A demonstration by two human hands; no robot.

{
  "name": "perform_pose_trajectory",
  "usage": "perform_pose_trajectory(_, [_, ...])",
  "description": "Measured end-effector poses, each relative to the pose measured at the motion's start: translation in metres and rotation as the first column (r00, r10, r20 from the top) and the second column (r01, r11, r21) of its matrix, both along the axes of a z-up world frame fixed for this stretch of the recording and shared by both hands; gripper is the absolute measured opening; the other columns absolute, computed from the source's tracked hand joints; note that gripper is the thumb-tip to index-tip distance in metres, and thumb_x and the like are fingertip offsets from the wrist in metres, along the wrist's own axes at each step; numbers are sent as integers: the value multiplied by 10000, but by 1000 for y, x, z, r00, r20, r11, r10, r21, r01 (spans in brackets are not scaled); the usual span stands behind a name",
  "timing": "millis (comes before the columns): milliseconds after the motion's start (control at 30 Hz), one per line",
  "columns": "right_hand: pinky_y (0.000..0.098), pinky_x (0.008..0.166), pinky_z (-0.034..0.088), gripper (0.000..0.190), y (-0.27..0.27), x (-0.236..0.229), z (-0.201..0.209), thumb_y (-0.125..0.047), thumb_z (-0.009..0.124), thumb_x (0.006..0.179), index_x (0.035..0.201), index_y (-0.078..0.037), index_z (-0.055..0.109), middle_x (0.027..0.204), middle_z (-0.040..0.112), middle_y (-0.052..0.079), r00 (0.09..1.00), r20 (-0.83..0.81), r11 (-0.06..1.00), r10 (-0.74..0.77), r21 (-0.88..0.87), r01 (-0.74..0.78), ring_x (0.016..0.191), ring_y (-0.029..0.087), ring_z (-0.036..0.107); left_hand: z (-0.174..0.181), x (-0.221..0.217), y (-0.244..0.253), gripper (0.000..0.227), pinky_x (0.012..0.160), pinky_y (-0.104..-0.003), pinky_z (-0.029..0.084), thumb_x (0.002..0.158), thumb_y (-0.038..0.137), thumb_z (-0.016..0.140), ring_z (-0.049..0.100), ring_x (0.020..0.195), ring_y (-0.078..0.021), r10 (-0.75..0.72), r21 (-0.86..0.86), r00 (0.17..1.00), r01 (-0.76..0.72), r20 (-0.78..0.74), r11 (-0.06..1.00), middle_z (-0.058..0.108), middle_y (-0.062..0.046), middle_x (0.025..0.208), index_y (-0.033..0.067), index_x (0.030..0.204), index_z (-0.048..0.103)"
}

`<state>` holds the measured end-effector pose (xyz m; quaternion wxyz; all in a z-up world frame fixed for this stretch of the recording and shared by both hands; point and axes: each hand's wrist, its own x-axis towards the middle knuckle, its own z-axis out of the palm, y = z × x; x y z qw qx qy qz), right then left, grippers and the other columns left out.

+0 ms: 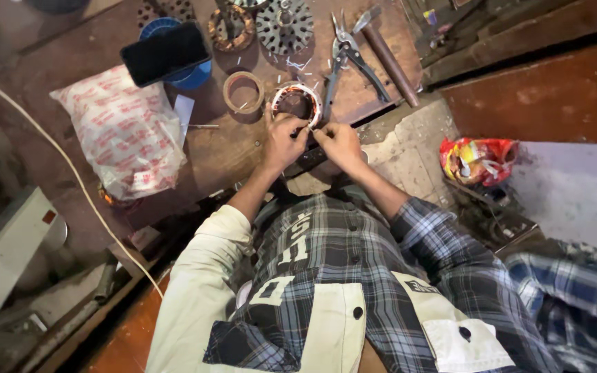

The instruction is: The person winds copper wire around a motor stator core, using pliers to cut the wire and a hammer to secure the windings. The person repeats this process for multiple slots in the stator.

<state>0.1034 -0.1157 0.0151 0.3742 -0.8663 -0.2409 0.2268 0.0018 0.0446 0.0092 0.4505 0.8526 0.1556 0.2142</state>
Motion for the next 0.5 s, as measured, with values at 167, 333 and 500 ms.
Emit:
perform_pose_trajectory(167, [419, 531, 450, 411, 2, 17, -30, -382, 767, 882, 737, 0, 727, 579, 624, 158, 994, -102, 993, -29, -117, 17, 500, 194, 581, 3, 4, 4, 91, 1235, -611, 210, 840, 153, 789, 689, 915, -260, -7, 17, 1000, 7, -13, 1000, 759, -71, 881, 98, 912, 792])
perform_pose_trajectory(333, [389, 465, 364, 496, -2, 22, -43, -424, 792, 864, 635, 3, 691, 515, 568, 87, 966, -248, 993, -72, -113, 45, 470, 126, 475, -1, 6, 7, 117, 1253, -604, 195, 843, 179, 798, 692, 898, -261, -4, -10, 999, 3, -54, 1000, 741, -76, 861, 114, 941, 802])
perform_pose_trajectory(500, [386, 456, 355, 582, -10, 19, -38, -486, 817, 847, 599, 17, 658, 486, 528, 92, 973, -216, 986, -85, -162, 51, 450, 131, 445, -3, 2, 4, 131, 1264, -611, 176, 849, 216, 817, 697, 878, -260, -35, -10, 997, 34, -70, 999, 733, -90, 846, 120, 936, 806])
